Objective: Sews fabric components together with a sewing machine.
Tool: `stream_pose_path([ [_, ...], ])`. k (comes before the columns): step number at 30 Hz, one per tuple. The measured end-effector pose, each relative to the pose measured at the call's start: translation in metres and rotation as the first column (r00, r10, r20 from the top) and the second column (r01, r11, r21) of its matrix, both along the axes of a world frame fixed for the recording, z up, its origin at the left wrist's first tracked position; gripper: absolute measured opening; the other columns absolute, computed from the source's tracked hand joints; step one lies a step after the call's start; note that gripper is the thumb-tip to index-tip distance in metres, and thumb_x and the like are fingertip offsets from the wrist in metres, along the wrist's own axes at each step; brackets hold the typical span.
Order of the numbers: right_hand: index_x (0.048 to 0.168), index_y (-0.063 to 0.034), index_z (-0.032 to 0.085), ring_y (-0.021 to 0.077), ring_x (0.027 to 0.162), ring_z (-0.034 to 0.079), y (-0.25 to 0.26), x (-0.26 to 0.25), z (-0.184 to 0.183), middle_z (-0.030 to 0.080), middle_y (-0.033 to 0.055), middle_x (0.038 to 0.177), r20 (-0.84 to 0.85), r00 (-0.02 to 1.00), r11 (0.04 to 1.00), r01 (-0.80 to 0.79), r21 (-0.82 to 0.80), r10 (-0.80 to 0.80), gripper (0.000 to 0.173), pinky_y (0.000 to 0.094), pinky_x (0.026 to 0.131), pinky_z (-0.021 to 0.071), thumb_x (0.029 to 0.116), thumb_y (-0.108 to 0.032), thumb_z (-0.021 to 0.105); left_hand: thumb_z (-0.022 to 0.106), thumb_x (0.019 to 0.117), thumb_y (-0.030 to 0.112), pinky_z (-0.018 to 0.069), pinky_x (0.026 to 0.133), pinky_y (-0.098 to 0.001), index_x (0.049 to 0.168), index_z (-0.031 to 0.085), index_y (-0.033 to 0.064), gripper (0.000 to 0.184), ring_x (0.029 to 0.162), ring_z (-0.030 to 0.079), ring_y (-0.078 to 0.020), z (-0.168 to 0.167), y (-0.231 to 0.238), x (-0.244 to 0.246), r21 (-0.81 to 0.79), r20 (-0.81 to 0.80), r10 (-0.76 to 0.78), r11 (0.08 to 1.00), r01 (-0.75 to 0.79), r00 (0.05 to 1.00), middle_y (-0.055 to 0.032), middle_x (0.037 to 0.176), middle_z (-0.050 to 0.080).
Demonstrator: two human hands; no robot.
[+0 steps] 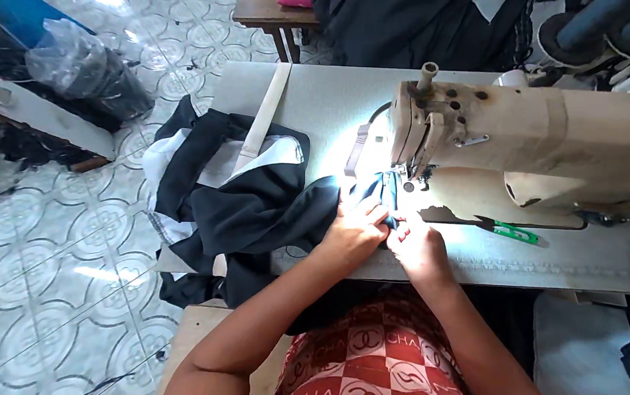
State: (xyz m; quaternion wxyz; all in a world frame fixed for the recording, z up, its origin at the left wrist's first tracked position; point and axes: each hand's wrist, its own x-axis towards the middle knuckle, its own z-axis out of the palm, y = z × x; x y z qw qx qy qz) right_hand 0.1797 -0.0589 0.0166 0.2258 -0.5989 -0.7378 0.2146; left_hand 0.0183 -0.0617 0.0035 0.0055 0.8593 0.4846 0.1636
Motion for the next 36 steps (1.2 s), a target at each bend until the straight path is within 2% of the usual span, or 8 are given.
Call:
stream_pose_path([
  [3,0.113,-0.0045,0.075,0.0243,0.074,0.071,0.003,-0.001,0.001,0.073,0.0105,0.082,0.054,0.998,0.997,-0.016,-0.075,0.02,0.028,0.0424,0.07,0.0575,0.0909,-0.013,0.061,0.058,0.0977,0.004,0.0358,0.106,-0.0709,0.097,0.077,0.0164,0.023,0.106,0.07,-0.0239,-0.007,-0.001,-0.001,0.043,0.023,0.0,0.999,-0.001,1.0,-0.0013,0.097,0.074],
  [5,0.115,-0.0042,0.075,0.0259,0.077,0.071,0.006,0.0,-0.002,0.074,0.0119,0.085,0.072,0.996,0.992,-0.04,-0.12,0.049,0.028,0.0441,0.073,0.0575,0.092,-0.013,0.061,0.057,0.0993,0.007,0.042,0.1,-0.0674,0.104,0.078,0.0204,0.025,0.105,0.07,-0.0232,-0.008,-0.004,-0.001,0.031,-0.003,0.019,0.999,-0.019,1.0,-0.0003,0.099,0.074],
  [10,0.112,-0.0036,0.076,0.026,0.076,0.07,0.008,0.002,-0.006,0.073,0.0124,0.086,0.07,0.992,0.988,-0.095,-0.123,0.104,0.027,0.044,0.072,0.0574,0.0929,-0.013,0.06,0.057,0.1005,0.009,0.039,0.102,-0.0704,0.106,0.078,0.0214,0.026,0.107,0.069,-0.0233,-0.009,-0.004,-0.003,0.013,0.018,0.018,1.0,-0.018,1.0,-0.0009,0.104,0.073],
  [14,0.111,-0.0049,0.078,0.0267,0.077,0.073,0.001,0.003,-0.012,0.075,0.0129,0.089,0.133,0.984,0.992,-0.126,0.029,0.121,0.028,0.0423,0.07,0.0597,0.093,-0.014,0.059,0.056,0.1021,0.011,0.0368,0.106,-0.0704,0.105,0.078,0.0205,0.025,0.106,0.069,-0.0235,-0.007,-0.002,-0.004,-0.006,0.019,0.009,1.0,-0.008,1.0,-0.0016,0.103,0.073],
  [19,0.11,-0.0098,0.079,0.0304,0.094,0.073,-0.006,0.001,-0.023,0.073,0.0155,0.102,0.245,0.966,0.967,-0.137,0.215,0.083,0.025,0.04,0.077,0.061,0.0939,-0.015,0.061,0.056,0.102,0.011,0.0345,0.107,-0.0721,0.105,0.078,0.0188,0.024,0.107,0.07,-0.0237,-0.006,-0.001,-0.004,-0.012,-0.002,0.005,1.0,-0.005,1.0,-0.002,0.104,0.073],
  [22,0.11,-0.0106,0.079,0.0308,0.099,0.072,-0.005,0.002,-0.025,0.073,0.0134,0.109,0.24,0.967,0.965,-0.146,0.22,0.092,0.024,0.0406,0.08,0.0608,0.0941,-0.015,0.062,0.056,0.1018,0.011,0.0387,0.104,-0.0694,0.104,0.078,0.0196,0.024,0.106,0.07,-0.0224,-0.006,-0.001,-0.004,0.0,-0.011,0.011,1.0,-0.011,1.0,-0.0012,0.104,0.073],
  [24,0.109,-0.0091,0.079,0.0317,0.099,0.072,-0.003,0.001,-0.026,0.074,0.0136,0.107,0.244,0.965,0.96,-0.151,0.236,0.092,0.024,0.0415,0.081,0.0604,0.0938,-0.014,0.061,0.056,0.1016,0.01,0.0323,0.109,-0.0721,0.106,0.078,0.0195,0.025,0.106,0.069,-0.0222,-0.006,0.0,-0.005,-0.014,-0.008,0.012,1.0,-0.012,1.0,-0.0013,0.105,0.073],
  [36,0.107,-0.0048,0.077,0.0328,0.102,0.07,0.045,-0.018,-0.02,0.07,0.0166,0.111,0.234,0.972,0.986,-0.04,0.165,0.0,0.02,0.0452,0.081,0.0594,0.0954,-0.014,0.063,0.061,0.0976,0.005,0.0314,0.109,-0.073,0.109,0.079,0.0172,0.024,0.107,0.068,-0.0268,-0.008,0.051,-0.017,-0.019,0.047,0.004,1.0,-0.003,0.999,-0.0043,0.107,0.072],
])
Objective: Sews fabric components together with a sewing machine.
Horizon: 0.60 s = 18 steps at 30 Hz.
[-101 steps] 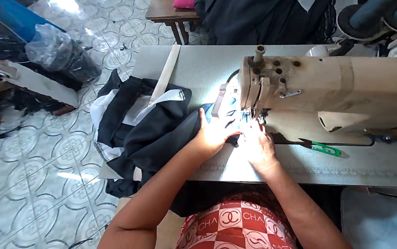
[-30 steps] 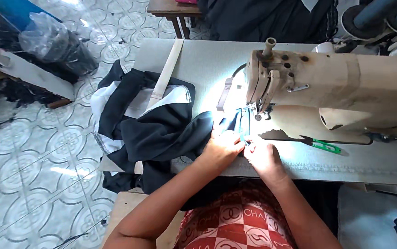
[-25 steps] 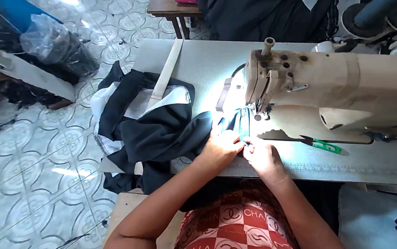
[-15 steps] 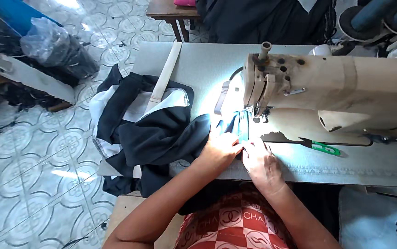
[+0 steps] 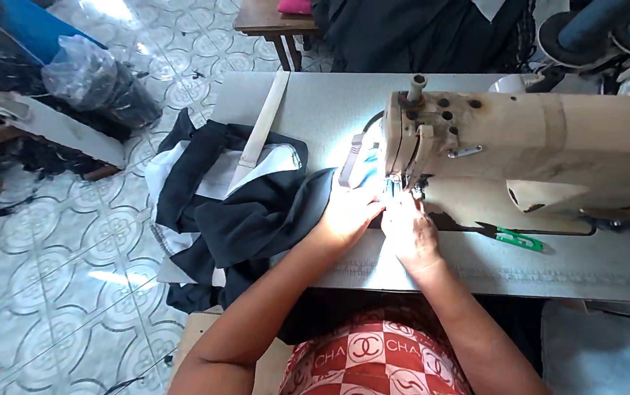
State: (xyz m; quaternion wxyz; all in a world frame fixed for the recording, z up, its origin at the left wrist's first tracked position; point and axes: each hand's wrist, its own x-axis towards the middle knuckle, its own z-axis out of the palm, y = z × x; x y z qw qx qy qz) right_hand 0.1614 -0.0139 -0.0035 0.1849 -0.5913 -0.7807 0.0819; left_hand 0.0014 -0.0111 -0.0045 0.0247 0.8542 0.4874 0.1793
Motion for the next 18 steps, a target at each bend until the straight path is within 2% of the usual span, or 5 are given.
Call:
stream_pose_path([
  [5,0.111,-0.007,0.077,0.0331,0.105,0.07,-0.002,0.007,-0.005,0.071,0.0165,0.114,-0.049,0.999,1.0,-0.004,0.006,0.004,0.024,0.0468,0.083,0.059,0.0975,-0.019,0.061,0.061,0.0975,0.008,0.0344,0.112,-0.067,0.127,0.072,0.0211,0.034,0.129,0.059,-0.0245,-0.001,-0.015,-0.002,0.025,-0.059,0.021,0.999,-0.02,0.998,0.0002,0.132,0.068],
  [9,0.13,-0.004,0.067,0.0384,0.115,0.066,-0.013,0.017,-0.014,0.067,0.0213,0.124,-0.049,0.997,0.993,0.062,-0.096,-0.067,0.068,0.0541,0.09,0.0553,0.0881,-0.058,0.07,0.071,0.0931,0.027,0.0181,0.108,-0.0851,0.139,0.064,0.0257,0.046,0.149,0.035,-0.0448,0.02,-0.079,-0.017,0.132,-0.112,0.296,0.951,-0.281,0.949,-0.0126,0.153,0.052],
  [11,0.115,-0.0015,0.072,0.0377,0.109,0.069,-0.014,0.017,-0.018,0.072,0.0203,0.114,-0.062,0.994,0.993,0.082,-0.079,-0.087,0.056,0.0541,0.087,0.0557,0.0879,-0.051,0.072,0.074,0.0878,0.034,0.0116,0.1,-0.0922,0.152,0.05,0.0233,0.07,0.151,0.023,-0.0544,0.032,-0.106,-0.039,0.133,-0.171,0.478,0.878,-0.461,0.861,-0.0159,0.163,0.038],
  [15,0.108,-0.0043,0.072,0.0312,0.092,0.072,0.003,0.017,-0.002,0.073,0.0151,0.102,-0.214,0.967,0.965,0.084,-0.248,-0.14,0.024,0.0534,0.079,0.0572,0.0985,-0.025,0.064,0.081,0.0764,-0.004,0.0192,0.1,-0.091,0.134,0.064,0.0101,0.062,0.119,0.061,-0.0535,0.051,-0.131,-0.087,-0.048,-0.117,0.62,0.776,-0.628,0.775,-0.0221,0.122,0.069],
  [18,0.118,-0.0001,0.067,0.029,0.086,0.07,0.018,0.018,0.001,0.071,0.018,0.096,-0.479,0.857,0.955,0.05,-0.292,-0.191,0.028,0.0514,0.079,0.057,0.102,-0.023,0.063,0.072,0.0822,-0.005,0.0481,0.094,-0.0709,0.133,0.061,0.0069,0.054,0.105,0.069,-0.0424,0.073,-0.131,-0.112,-0.307,0.042,0.567,0.791,-0.529,0.823,-0.0199,0.116,0.071],
])
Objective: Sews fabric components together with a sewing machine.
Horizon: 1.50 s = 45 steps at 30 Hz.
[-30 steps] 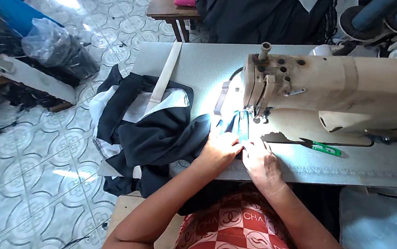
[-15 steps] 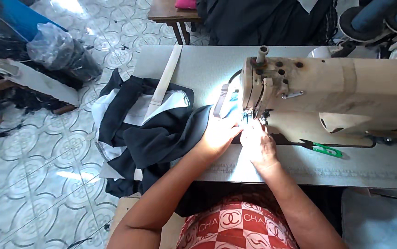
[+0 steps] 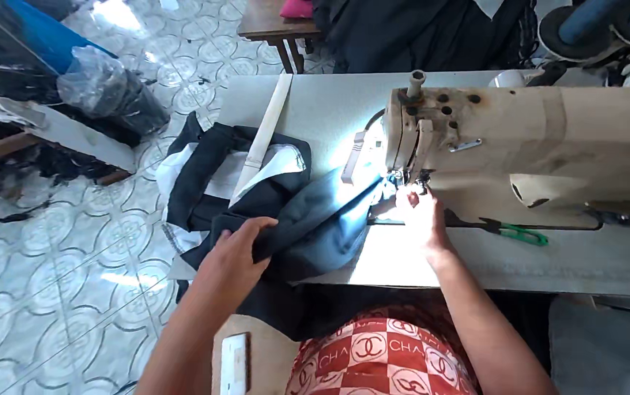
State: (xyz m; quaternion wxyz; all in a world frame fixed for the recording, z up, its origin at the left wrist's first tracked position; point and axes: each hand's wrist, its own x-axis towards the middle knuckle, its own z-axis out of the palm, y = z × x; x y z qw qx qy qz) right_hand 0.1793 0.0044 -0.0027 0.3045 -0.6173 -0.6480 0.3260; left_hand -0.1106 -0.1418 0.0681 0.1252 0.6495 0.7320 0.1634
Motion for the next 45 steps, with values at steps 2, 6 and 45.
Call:
stream_pose_path([
  [2,0.122,0.0023,0.065,0.0262,0.083,0.071,0.006,-0.001,0.001,0.072,0.0179,0.095,-0.129,0.992,0.998,-0.023,-0.05,0.016,0.032,0.0478,0.079,0.0585,0.103,-0.023,0.063,0.066,0.0888,0.007,0.0571,0.085,-0.0552,0.139,0.056,0.0094,0.051,0.097,0.071,-0.0291,0.013,0.008,-0.014,-0.052,0.202,-0.031,0.998,0.042,0.979,-0.0155,0.111,0.073],
  [6,0.131,0.0018,0.055,0.019,0.071,0.073,-0.001,-0.005,0.013,0.071,0.0159,0.097,-0.432,0.894,0.886,-0.097,-0.453,-0.123,0.034,0.0318,0.064,0.0627,0.1111,-0.025,0.046,0.062,0.0966,0.039,0.0586,0.076,-0.0302,0.143,0.053,0.0225,0.05,0.08,0.07,-0.0048,0.023,0.029,-0.043,-0.213,0.448,-0.062,0.961,0.174,0.892,0.0017,0.095,0.075],
  [45,0.101,0.002,0.071,0.0288,0.08,0.072,-0.071,0.006,-0.004,0.072,0.0167,0.089,0.275,0.96,0.989,-0.086,0.118,0.05,0.03,0.0446,0.073,0.0588,0.0887,-0.025,0.075,0.06,0.1023,0.027,0.0551,0.089,-0.0462,0.097,0.074,0.0096,0.023,0.104,0.069,-0.0248,-0.084,0.062,0.102,0.188,0.136,-0.537,0.839,0.51,0.833,-0.0064,0.099,0.074],
])
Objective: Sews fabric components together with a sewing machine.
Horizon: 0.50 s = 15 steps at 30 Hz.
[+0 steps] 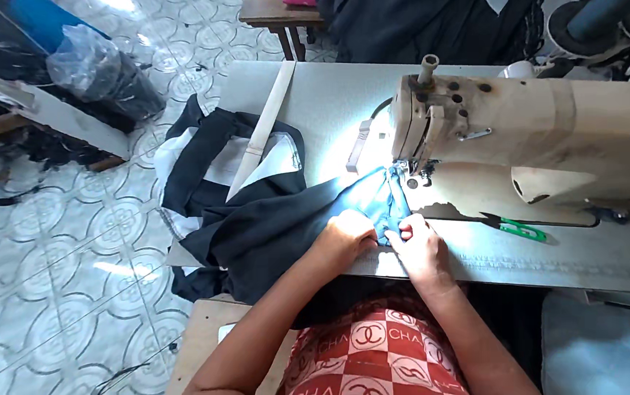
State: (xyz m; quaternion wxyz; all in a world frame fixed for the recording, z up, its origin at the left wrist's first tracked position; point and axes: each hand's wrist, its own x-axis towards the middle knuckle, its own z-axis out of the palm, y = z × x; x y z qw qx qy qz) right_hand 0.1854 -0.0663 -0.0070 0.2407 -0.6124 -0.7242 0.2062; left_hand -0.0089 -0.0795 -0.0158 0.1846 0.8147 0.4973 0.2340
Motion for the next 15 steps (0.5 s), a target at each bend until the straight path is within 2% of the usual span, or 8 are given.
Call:
stream_pose_path([
  [3,0.096,-0.0005,0.071,0.0224,0.072,0.069,0.002,0.005,0.002,0.07,0.0114,0.079,-0.047,0.999,1.0,0.01,0.019,-0.009,0.019,0.04,0.068,0.0574,0.0878,-0.017,0.072,0.062,0.1006,0.019,0.0565,0.087,-0.0469,0.096,0.073,0.0082,0.016,0.101,0.07,-0.0257,0.006,0.006,0.0,-0.019,0.01,-0.003,1.0,0.003,1.0,-0.0072,0.097,0.074],
  [6,0.094,-0.0026,0.071,0.0143,0.067,0.064,0.005,0.013,0.005,0.067,0.0065,0.074,-0.111,0.994,1.0,0.017,0.018,-0.015,0.016,0.0325,0.065,0.0549,0.0872,-0.017,0.07,0.059,0.1013,0.011,0.0581,0.087,-0.0458,0.1,0.074,0.0086,0.015,0.098,0.072,-0.0255,0.01,0.011,0.004,-0.009,0.004,-0.02,1.0,0.02,1.0,-0.0078,0.099,0.074],
  [10,0.093,-0.0013,0.07,0.0086,0.065,0.06,0.014,0.025,0.007,0.065,0.004,0.072,-0.224,0.974,1.0,0.03,-0.002,-0.03,0.018,0.0265,0.063,0.0524,0.0858,-0.017,0.073,0.055,0.1023,0.007,0.0563,0.093,-0.0347,0.098,0.078,0.0107,0.023,0.1,0.07,-0.0138,0.02,0.018,-0.005,-0.073,0.21,-0.011,0.997,0.027,0.978,-0.0032,0.1,0.075],
  [12,0.096,-0.0014,0.069,0.0062,0.064,0.061,0.017,0.031,0.01,0.064,0.0031,0.074,-0.257,0.965,0.998,0.033,-0.057,-0.046,0.019,0.0245,0.062,0.0547,0.087,-0.018,0.074,0.055,0.1023,0.005,0.054,0.097,-0.0341,0.103,0.079,0.0121,0.025,0.105,0.068,-0.0135,0.026,0.021,-0.011,-0.11,0.244,0.042,0.994,-0.015,0.969,-0.0039,0.104,0.074],
  [13,0.097,-0.0018,0.069,0.0054,0.063,0.062,0.018,0.032,0.011,0.065,0.0025,0.074,-0.273,0.96,0.995,0.033,-0.095,-0.058,0.02,0.024,0.061,0.0566,0.0871,-0.018,0.075,0.055,0.1018,0.003,0.0541,0.096,-0.0348,0.107,0.079,0.0146,0.028,0.105,0.067,-0.0152,0.027,0.023,-0.011,-0.104,0.217,0.063,0.994,-0.041,0.974,-0.0051,0.104,0.073],
  [15,0.099,-0.0016,0.069,0.0054,0.061,0.064,0.02,0.032,0.013,0.066,0.0026,0.075,-0.293,0.953,0.986,0.03,-0.167,-0.079,0.021,0.0244,0.06,0.0582,0.0873,-0.018,0.076,0.055,0.0999,0.0,0.0568,0.083,-0.0383,0.117,0.078,0.0217,0.035,0.094,0.066,-0.0204,0.023,0.024,-0.003,-0.027,0.097,0.092,0.996,-0.089,0.991,-0.0091,0.098,0.068],
])
